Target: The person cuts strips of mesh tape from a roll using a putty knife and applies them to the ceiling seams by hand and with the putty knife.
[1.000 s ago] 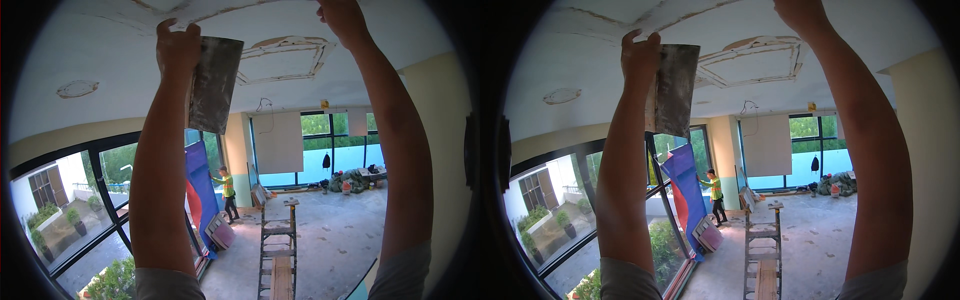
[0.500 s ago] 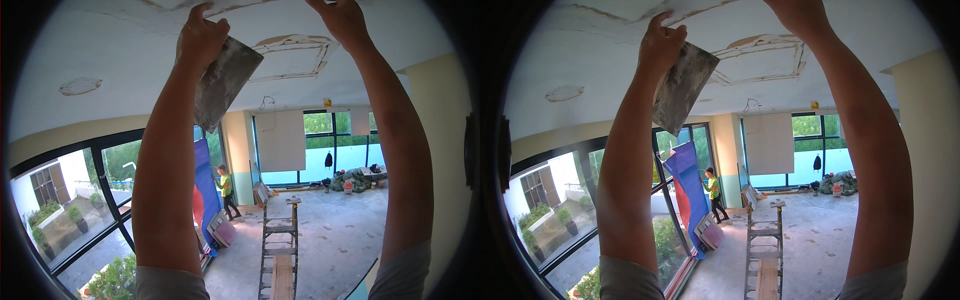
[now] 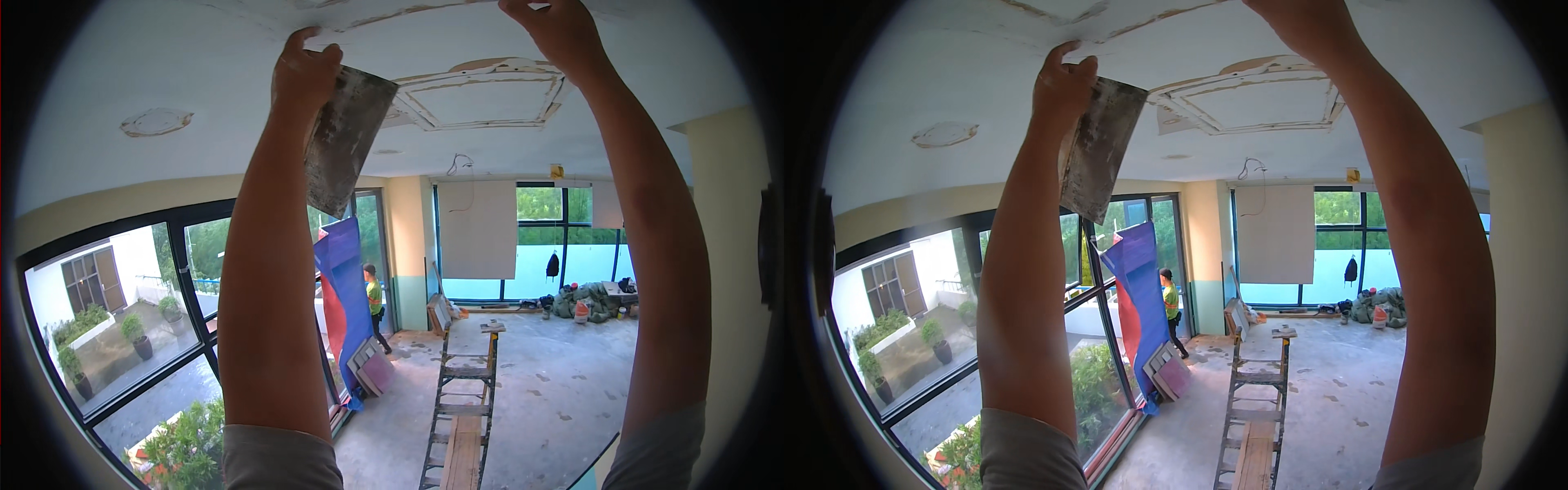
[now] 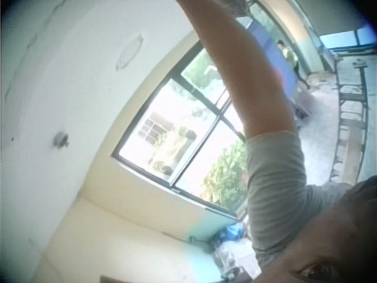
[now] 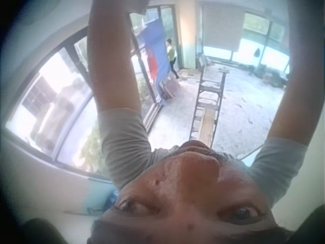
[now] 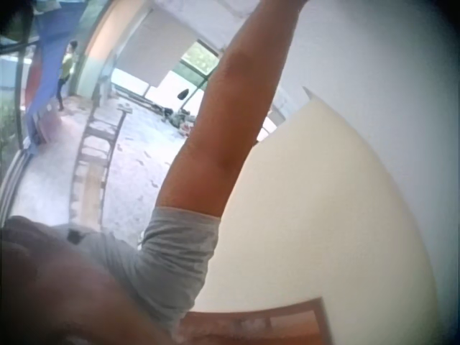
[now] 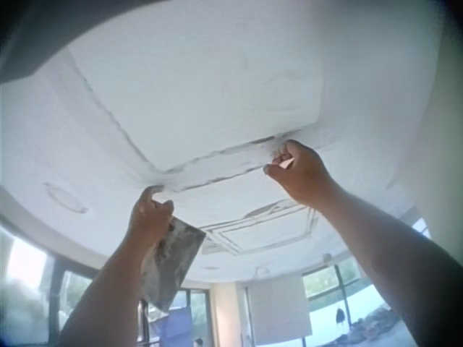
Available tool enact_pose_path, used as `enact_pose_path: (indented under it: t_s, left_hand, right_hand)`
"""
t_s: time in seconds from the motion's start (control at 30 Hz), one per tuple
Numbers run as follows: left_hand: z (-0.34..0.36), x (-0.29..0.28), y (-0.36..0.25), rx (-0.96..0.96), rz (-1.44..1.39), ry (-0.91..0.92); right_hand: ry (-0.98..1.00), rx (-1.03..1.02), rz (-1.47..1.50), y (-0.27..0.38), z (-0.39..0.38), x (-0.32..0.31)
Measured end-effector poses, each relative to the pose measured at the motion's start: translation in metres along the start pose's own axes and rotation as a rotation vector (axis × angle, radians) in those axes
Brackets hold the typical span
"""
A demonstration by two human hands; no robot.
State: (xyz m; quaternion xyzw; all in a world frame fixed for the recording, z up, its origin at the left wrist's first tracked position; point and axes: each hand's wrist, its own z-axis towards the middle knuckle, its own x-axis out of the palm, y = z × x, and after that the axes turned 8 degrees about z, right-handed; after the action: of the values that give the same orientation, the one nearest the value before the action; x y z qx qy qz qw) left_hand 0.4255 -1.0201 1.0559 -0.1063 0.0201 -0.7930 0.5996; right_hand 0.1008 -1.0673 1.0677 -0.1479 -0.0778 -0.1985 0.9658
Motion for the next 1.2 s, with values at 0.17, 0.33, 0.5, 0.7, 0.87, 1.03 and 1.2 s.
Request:
enact_pose_path:
  t_s: [0.17, 0.33, 0.5, 0.7, 0.87, 1.03, 1.2]
  left_hand:
    - [0.003, -0.014, 0.005, -0.088, 0.032, -0.044]
    - [0.005, -0.009, -0.007, -0.008, 0.037, 0.07]
    - [0.02, -0.003, 0.003, 0.164, 0.243, 0.013]
    - [-0.008, -0.009, -0.053, 0.166, 0.026, 0.218]
    - [-0.01, -0.003, -0.066, 0.153, 0.011, 0.225]
    - [-0.008, 0.003, -0.073, 0.195, 0.012, 0.122]
    - [-0.013, -0.002, -0.072, 0.178, 0.046, 0.206]
  right_hand:
    - [0.003, 0.092, 0.015, 0.01, -0.002, -0.005]
    - [-0.01, 0.119, -0.112, 0.001, -0.003, -0.018]
    - [0.022, 0.136, -0.083, -0.005, -0.009, -0.021]
    - [-0.091, 0.114, -0.066, -0.017, -0.008, -0.039]
    - [-0.107, 0.11, -0.097, -0.025, -0.003, -0.055]
    - [-0.203, 0.078, -0.14, -0.031, 0.002, -0.082]
    - [-0.102, 0.096, -0.168, -0.022, -0.004, -0.086]
